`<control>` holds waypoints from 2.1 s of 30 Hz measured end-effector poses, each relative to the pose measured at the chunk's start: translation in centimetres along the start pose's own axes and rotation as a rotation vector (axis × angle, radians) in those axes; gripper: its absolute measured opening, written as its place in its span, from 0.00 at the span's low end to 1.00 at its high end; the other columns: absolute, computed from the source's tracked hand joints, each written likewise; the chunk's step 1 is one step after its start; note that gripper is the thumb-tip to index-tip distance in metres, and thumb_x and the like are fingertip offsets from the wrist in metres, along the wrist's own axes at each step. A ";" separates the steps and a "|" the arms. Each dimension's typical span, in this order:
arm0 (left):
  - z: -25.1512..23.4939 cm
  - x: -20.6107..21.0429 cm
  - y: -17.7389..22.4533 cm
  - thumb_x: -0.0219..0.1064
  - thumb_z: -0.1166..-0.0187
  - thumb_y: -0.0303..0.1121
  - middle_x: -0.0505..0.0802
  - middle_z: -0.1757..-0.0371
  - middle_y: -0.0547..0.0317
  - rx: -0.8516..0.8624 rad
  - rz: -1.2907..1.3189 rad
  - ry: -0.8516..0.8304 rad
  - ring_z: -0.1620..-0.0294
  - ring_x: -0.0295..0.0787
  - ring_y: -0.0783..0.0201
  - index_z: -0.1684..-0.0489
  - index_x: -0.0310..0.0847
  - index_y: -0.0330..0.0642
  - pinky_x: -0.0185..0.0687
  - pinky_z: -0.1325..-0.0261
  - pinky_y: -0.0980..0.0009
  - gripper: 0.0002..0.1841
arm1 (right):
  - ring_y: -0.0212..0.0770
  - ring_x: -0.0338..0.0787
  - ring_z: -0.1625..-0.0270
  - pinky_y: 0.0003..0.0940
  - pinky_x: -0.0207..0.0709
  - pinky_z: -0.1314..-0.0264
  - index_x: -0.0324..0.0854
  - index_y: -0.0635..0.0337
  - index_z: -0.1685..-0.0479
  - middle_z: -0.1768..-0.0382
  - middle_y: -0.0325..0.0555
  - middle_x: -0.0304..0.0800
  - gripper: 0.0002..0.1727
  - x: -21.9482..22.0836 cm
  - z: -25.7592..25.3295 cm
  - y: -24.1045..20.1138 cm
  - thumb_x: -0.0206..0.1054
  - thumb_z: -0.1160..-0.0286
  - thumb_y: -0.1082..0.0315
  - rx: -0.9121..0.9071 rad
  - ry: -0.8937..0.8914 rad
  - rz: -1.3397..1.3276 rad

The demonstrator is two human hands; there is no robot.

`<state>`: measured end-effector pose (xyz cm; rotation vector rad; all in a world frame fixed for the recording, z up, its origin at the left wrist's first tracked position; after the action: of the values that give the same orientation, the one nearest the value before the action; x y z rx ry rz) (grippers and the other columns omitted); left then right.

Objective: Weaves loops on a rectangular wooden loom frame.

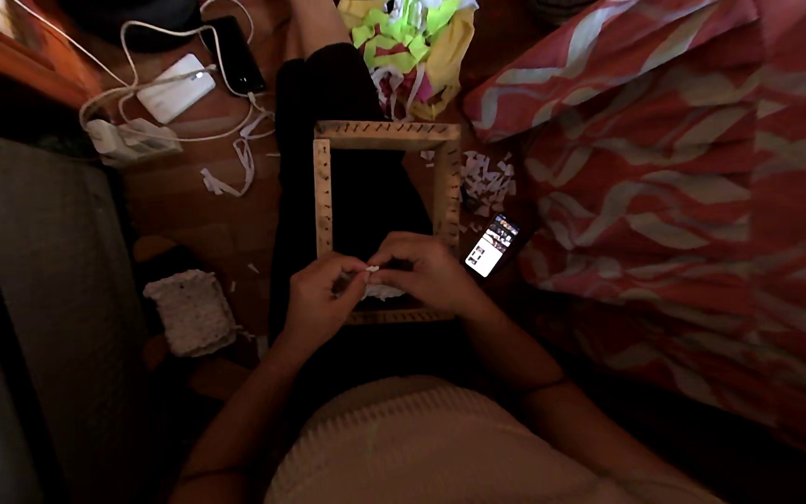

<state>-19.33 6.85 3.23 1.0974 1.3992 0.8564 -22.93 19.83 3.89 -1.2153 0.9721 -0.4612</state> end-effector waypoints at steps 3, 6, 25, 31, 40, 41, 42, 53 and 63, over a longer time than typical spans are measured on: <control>0.1 0.0 0.1 0.69 0.26 0.26 0.92 0.62 0.57 0.016 0.000 -0.014 0.59 0.86 0.81 0.63 0.89 0.32 0.81 0.52 0.87 0.06 | 0.26 0.88 0.59 0.17 0.84 0.56 0.90 0.65 0.67 0.64 0.43 0.90 0.03 -0.3 0.0 -0.1 0.76 0.32 0.73 -0.071 0.028 -0.036; 0.1 0.2 0.3 0.69 0.26 0.27 0.92 0.61 0.55 0.028 -0.018 -0.045 0.58 0.87 0.79 0.63 0.89 0.32 0.82 0.51 0.86 0.06 | 0.25 0.87 0.58 0.16 0.82 0.56 0.89 0.65 0.68 0.63 0.41 0.88 0.02 -0.1 0.0 0.3 0.75 0.33 0.75 -0.048 0.006 -0.152; 0.3 -0.1 0.8 0.68 0.25 0.26 0.91 0.60 0.54 0.120 -0.003 -0.010 0.57 0.86 0.78 0.62 0.87 0.31 0.81 0.51 0.87 0.06 | 0.34 0.83 0.63 0.28 0.79 0.61 0.81 0.61 0.71 0.62 0.46 0.84 0.05 0.3 0.2 -0.9 0.70 0.36 0.70 -0.082 0.071 0.174; 0.5 -0.5 2.4 0.69 0.22 0.27 0.90 0.53 0.55 0.186 0.044 -0.028 0.50 0.86 0.77 0.53 0.85 0.33 0.82 0.44 0.84 0.08 | 0.40 0.86 0.58 0.32 0.80 0.50 0.80 0.61 0.62 0.63 0.49 0.87 0.06 -0.3 2.5 -3.1 0.63 0.21 0.68 -0.343 0.468 0.340; 0.1 -1.1 2.5 0.69 0.23 0.34 0.89 0.49 0.63 0.078 0.121 -0.049 0.48 0.85 0.80 0.53 0.85 0.40 0.84 0.46 0.84 0.09 | 0.40 0.87 0.41 0.38 0.74 0.28 0.80 0.56 0.57 0.55 0.45 0.89 0.09 -1.6 3.6 -4.4 0.58 0.11 0.64 -0.535 0.550 0.335; 0.1 -1.1 2.5 0.69 0.25 0.33 0.89 0.50 0.62 0.079 0.103 -0.059 0.48 0.85 0.80 0.57 0.85 0.39 0.83 0.47 0.84 0.07 | 0.40 0.87 0.40 0.38 0.74 0.27 0.80 0.56 0.57 0.54 0.45 0.89 0.09 -1.3 3.7 -4.1 0.58 0.11 0.63 -0.536 0.536 0.340; 0.1 -1.0 2.4 0.68 0.26 0.32 0.90 0.51 0.61 0.070 0.084 -0.072 0.48 0.85 0.80 0.60 0.85 0.38 0.83 0.47 0.84 0.06 | 0.40 0.87 0.40 0.39 0.74 0.26 0.81 0.56 0.58 0.54 0.45 0.90 0.09 -1.1 3.8 -3.8 0.58 0.12 0.63 -0.535 0.522 0.339; 0.8 0.7 -1.0 0.63 0.23 0.31 0.91 0.54 0.71 -0.220 0.383 -0.202 0.50 0.87 0.78 0.67 0.86 0.48 0.85 0.47 0.79 0.06 | 0.31 0.85 0.42 0.25 0.81 0.40 0.82 0.60 0.68 0.52 0.44 0.87 0.09 0.7 2.1 -0.9 0.69 0.29 0.64 -0.300 0.027 -0.274; 1.1 0.4 -0.6 0.67 0.29 0.29 0.89 0.52 0.67 -0.323 0.226 -0.239 0.52 0.85 0.80 0.73 0.85 0.43 0.83 0.53 0.84 0.05 | 0.30 0.84 0.44 0.34 0.73 0.31 0.82 0.58 0.67 0.55 0.40 0.88 0.09 0.8 1.9 -0.5 0.68 0.24 0.62 -0.189 0.085 -0.143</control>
<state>-18.31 6.97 2.43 1.0777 0.9139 1.0348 -20.83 20.12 4.11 -1.4514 1.0227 -0.5467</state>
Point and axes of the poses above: each hand's wrist, its own z-axis away from the middle knuckle, its own x-axis out of the palm, y = z × x, the point moved 10 cm from there along -z, towards the middle knuckle
